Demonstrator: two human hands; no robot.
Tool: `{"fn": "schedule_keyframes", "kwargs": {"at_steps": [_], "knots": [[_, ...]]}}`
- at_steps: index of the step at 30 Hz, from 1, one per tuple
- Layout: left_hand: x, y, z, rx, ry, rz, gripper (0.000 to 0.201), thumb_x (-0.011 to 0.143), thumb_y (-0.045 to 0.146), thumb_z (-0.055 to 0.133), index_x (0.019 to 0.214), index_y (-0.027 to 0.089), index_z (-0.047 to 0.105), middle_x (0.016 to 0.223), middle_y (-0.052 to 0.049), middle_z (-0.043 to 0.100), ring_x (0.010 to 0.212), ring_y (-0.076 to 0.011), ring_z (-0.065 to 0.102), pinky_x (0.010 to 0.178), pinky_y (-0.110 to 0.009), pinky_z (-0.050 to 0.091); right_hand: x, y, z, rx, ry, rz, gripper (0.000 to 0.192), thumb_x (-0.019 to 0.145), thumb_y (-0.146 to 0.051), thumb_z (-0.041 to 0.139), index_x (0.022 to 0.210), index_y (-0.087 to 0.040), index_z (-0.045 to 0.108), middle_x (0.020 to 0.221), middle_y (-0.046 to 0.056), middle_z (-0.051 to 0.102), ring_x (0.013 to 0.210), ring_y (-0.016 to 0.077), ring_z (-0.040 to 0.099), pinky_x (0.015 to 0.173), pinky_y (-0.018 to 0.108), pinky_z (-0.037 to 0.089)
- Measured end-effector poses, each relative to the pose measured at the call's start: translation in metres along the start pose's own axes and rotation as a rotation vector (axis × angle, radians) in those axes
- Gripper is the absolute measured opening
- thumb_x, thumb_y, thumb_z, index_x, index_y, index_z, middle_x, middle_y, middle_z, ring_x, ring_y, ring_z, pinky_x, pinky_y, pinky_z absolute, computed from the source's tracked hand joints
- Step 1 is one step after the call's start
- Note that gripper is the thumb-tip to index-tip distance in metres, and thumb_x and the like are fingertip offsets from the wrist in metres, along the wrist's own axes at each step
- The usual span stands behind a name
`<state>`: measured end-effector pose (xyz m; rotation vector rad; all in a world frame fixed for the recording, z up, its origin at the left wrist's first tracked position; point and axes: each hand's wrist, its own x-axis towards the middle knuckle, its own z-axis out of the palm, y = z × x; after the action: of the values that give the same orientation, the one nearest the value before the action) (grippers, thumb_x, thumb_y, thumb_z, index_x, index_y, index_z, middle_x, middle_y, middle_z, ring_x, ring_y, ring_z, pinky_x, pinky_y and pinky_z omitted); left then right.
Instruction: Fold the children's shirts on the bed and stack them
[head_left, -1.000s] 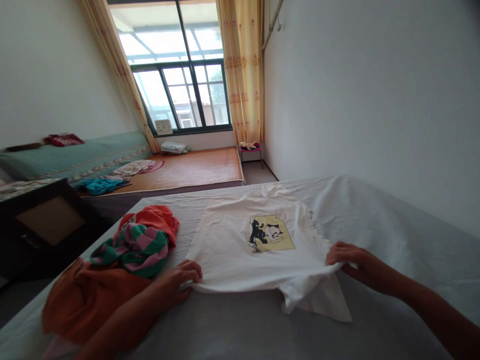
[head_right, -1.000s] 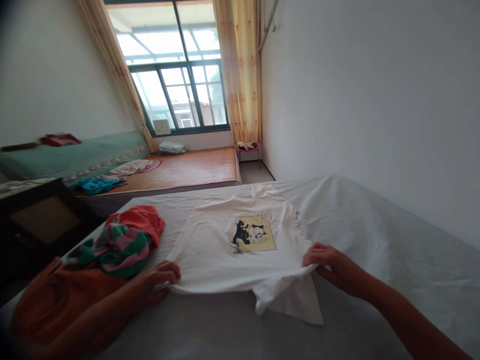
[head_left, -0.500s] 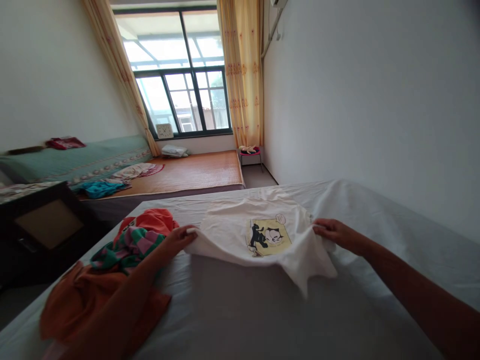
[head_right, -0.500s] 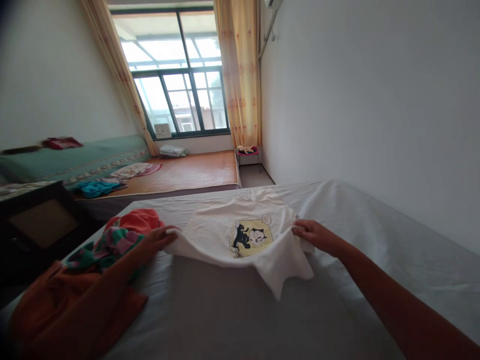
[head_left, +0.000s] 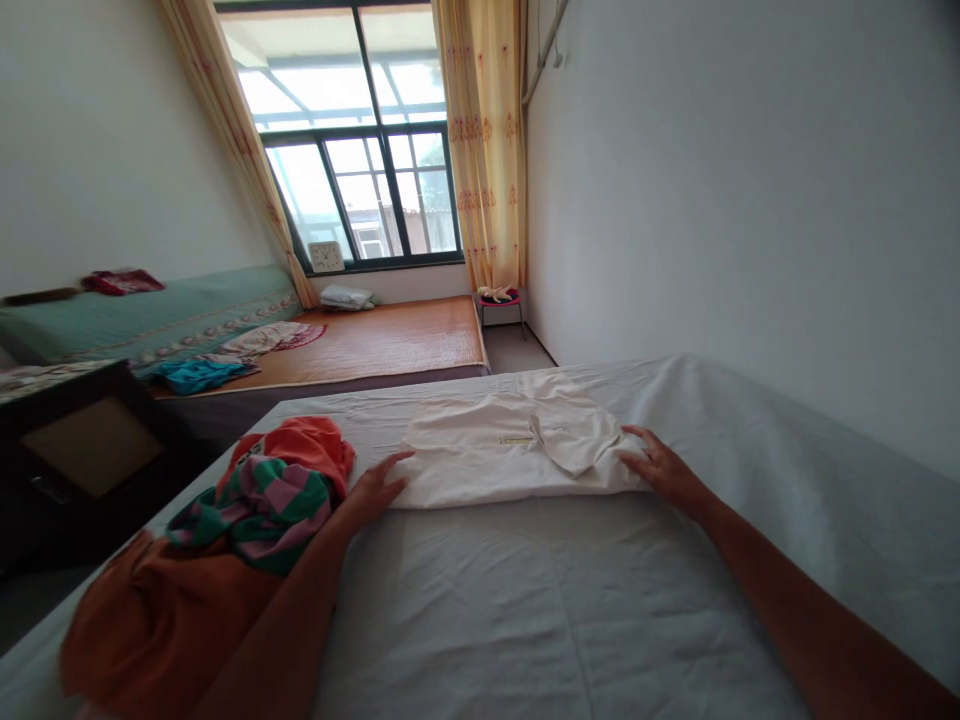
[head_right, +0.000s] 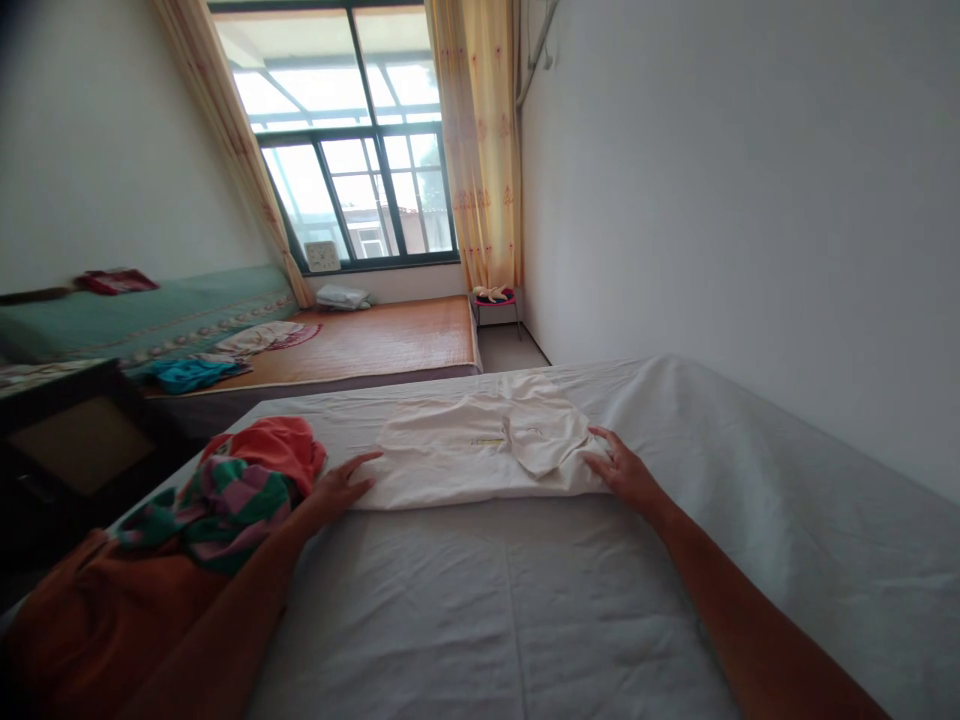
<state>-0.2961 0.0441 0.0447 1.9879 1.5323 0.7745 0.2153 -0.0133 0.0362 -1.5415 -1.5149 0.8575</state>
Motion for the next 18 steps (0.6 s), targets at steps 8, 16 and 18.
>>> {"fn": "schedule_keyframes", "kwargs": {"at_steps": [8,16,18], "knots": [[-0.011,0.006,-0.025,0.003,-0.595,-0.051,0.049,0.07,0.051,0.062,0.107,0.02,0.069,0.056,0.003,0.045,0.051,-0.0107,0.041,0.047,-0.02,0.035,-0.013,0.012,-0.043,-0.276,-0.368,-0.026,0.038,0.074,-0.056,0.058,0.081,-0.019,0.066,0.068,0.0,0.061,0.062,0.0153,0.054,0.059,0.026,0.043],[-0.003,0.014,-0.027,0.235,-0.369,-0.128,0.037,0.072,0.046,0.058,0.096,0.022,0.073,0.069,-0.002,0.061,0.061,-0.0151,0.053,0.056,-0.023,0.043,-0.02,-0.025,-0.005,-0.387,-0.317,-0.415,0.045,0.074,-0.042,0.065,0.115,-0.025,0.062,0.121,0.009,0.058,0.115,0.0257,0.049,0.096,0.038,0.041],[0.0,0.021,-0.018,0.356,-0.17,-0.046,0.032,0.075,0.039,0.055,0.097,0.023,0.072,0.08,-0.003,0.064,0.068,-0.0156,0.057,0.067,-0.024,0.045,-0.022,-0.031,0.013,-0.39,-0.423,-0.475,0.049,0.07,-0.043,0.069,0.116,-0.025,0.062,0.12,0.009,0.059,0.115,0.0259,0.049,0.1,0.04,0.038]]}}
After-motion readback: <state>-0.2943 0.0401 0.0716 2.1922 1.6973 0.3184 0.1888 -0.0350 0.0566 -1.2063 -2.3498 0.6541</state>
